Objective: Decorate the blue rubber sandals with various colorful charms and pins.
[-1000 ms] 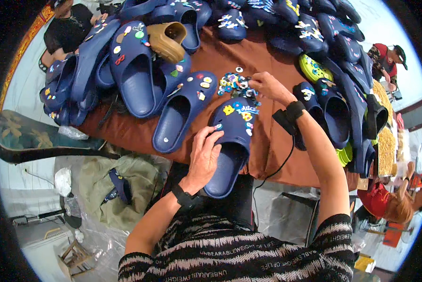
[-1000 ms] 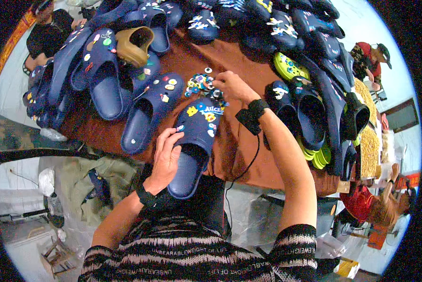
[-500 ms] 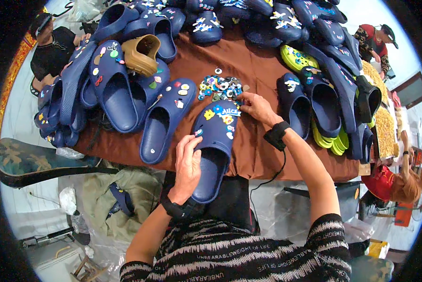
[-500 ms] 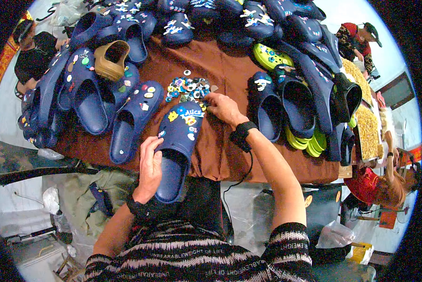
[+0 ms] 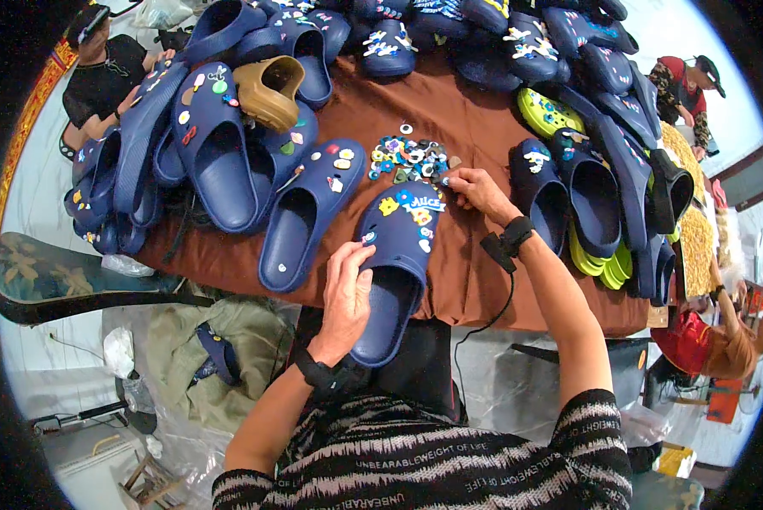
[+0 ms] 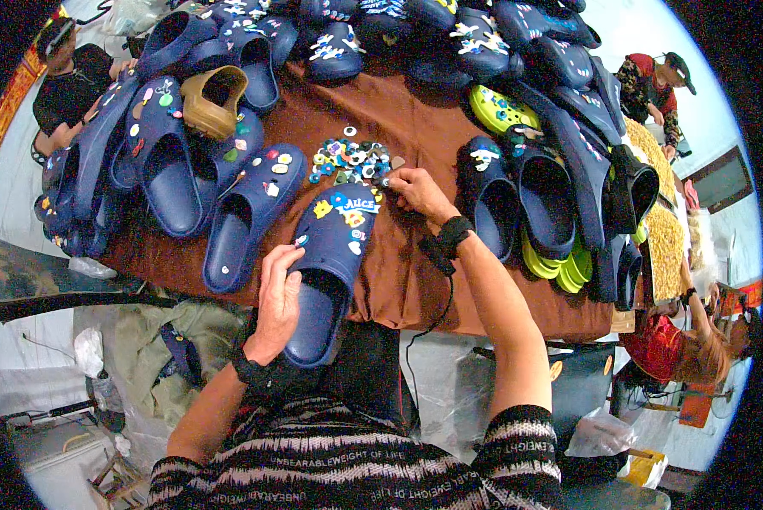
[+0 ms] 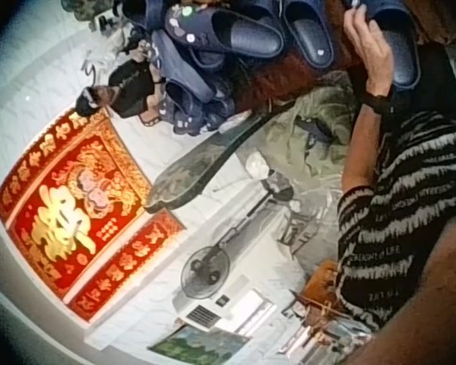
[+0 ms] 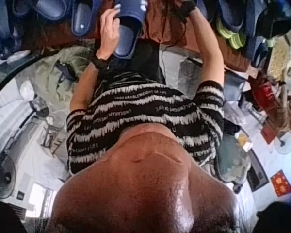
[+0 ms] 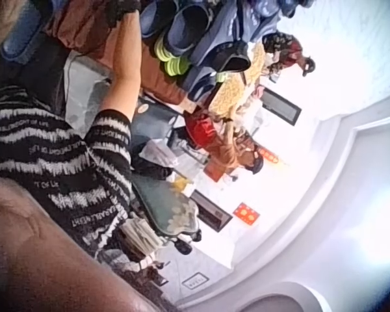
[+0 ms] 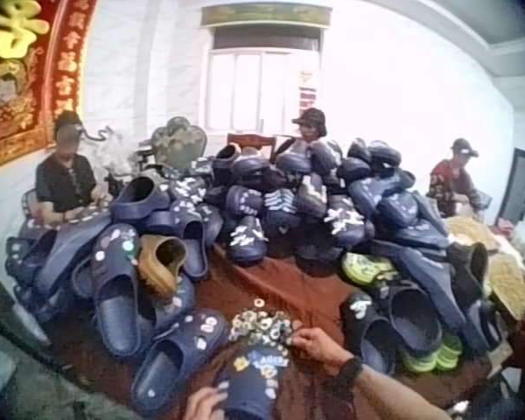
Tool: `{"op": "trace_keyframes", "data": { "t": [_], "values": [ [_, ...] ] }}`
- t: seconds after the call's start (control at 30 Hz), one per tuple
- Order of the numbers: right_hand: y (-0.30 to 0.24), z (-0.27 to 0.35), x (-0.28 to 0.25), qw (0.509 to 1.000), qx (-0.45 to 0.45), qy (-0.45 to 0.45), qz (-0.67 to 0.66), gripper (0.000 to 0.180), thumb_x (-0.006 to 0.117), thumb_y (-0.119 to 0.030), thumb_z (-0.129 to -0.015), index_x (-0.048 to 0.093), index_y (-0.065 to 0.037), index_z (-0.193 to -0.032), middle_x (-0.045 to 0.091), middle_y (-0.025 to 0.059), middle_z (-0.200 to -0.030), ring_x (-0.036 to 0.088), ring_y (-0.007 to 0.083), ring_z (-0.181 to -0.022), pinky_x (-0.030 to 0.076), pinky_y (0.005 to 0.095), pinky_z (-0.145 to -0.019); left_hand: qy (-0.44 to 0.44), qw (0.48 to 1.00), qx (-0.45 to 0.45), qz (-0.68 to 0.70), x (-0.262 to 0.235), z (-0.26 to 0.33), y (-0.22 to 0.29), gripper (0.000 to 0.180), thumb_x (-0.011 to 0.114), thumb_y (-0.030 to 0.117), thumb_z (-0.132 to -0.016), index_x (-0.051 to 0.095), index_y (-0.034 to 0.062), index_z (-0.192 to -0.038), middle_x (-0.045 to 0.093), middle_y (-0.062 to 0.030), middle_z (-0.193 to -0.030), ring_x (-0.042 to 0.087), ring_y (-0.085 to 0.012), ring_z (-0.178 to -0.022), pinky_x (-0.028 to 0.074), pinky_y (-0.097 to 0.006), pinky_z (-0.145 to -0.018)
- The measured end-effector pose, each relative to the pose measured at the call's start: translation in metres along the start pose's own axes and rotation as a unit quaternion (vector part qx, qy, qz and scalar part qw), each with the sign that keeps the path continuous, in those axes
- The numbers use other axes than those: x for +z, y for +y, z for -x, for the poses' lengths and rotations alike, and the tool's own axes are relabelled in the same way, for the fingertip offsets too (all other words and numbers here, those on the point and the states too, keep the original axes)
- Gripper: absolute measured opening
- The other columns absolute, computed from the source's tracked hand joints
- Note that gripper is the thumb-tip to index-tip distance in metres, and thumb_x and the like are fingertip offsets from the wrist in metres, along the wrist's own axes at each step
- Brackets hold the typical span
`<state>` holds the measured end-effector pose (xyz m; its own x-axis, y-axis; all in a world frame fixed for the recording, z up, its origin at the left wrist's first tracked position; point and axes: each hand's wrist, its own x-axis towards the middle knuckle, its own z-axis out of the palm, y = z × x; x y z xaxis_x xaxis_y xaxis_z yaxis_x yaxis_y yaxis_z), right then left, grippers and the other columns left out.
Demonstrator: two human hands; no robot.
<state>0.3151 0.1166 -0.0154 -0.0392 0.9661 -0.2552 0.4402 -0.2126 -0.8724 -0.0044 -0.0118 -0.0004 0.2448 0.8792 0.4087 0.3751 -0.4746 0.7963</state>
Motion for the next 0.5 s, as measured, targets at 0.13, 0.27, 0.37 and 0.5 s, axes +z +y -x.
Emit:
{"op": "trace_keyframes", "data": {
  "t": [0.13,0.27,0.37,0.5],
  "values": [
    [0.002,-0.002,-0.001,1.000,0.014,-0.005,-0.008,0.024,0.059,-0.024,-0.103,0.070,-0.007,-0.115,0.063,-0.0040,-0.084,0.054,0.0061,-0.066,0.045,0.0235,-0.059,0.005,1.000,0.006,-0.004,0.000,0.000,0.000,0.032,0.056,0.001,-0.097,0.057,0.0019,-0.129,0.053,-0.0187,-0.132,0.052,-0.0374,-0.124,0.041,-0.044,-0.107],
    [0.003,0.001,0.005,1.000,-0.003,0.008,0.005,0.022,0.061,-0.024,-0.102,0.069,-0.005,-0.111,0.063,-0.0029,-0.083,0.053,0.0058,-0.066,0.046,0.0241,-0.060,0.001,1.000,-0.001,-0.006,0.000,0.001,0.000,0.031,0.055,0.002,-0.097,0.057,0.0020,-0.129,0.053,-0.0187,-0.132,0.051,-0.0374,-0.124,0.041,-0.044,-0.106],
    [0.000,0.005,0.015,0.993,-0.057,0.102,0.000,0.018,0.064,-0.020,-0.098,0.066,-0.002,-0.098,0.064,0.0048,-0.078,0.059,0.0146,-0.071,0.050,0.0315,-0.064,0.003,1.000,0.000,-0.001,0.000,0.001,0.001,0.031,0.055,0.002,-0.098,0.058,0.0021,-0.128,0.053,-0.0188,-0.132,0.051,-0.0376,-0.124,0.041,-0.044,-0.106],
    [0.000,0.008,0.020,0.974,-0.119,0.103,0.165,0.018,0.068,-0.021,-0.093,0.065,-0.008,-0.106,0.070,0.0145,-0.089,0.068,0.0301,-0.084,0.053,0.0428,-0.076,0.005,1.000,-0.001,0.002,0.001,0.002,0.000,0.031,0.054,0.003,-0.098,0.058,0.0021,-0.128,0.053,-0.0189,-0.132,0.051,-0.0378,-0.124,0.041,-0.044,-0.106]
  ]
}}
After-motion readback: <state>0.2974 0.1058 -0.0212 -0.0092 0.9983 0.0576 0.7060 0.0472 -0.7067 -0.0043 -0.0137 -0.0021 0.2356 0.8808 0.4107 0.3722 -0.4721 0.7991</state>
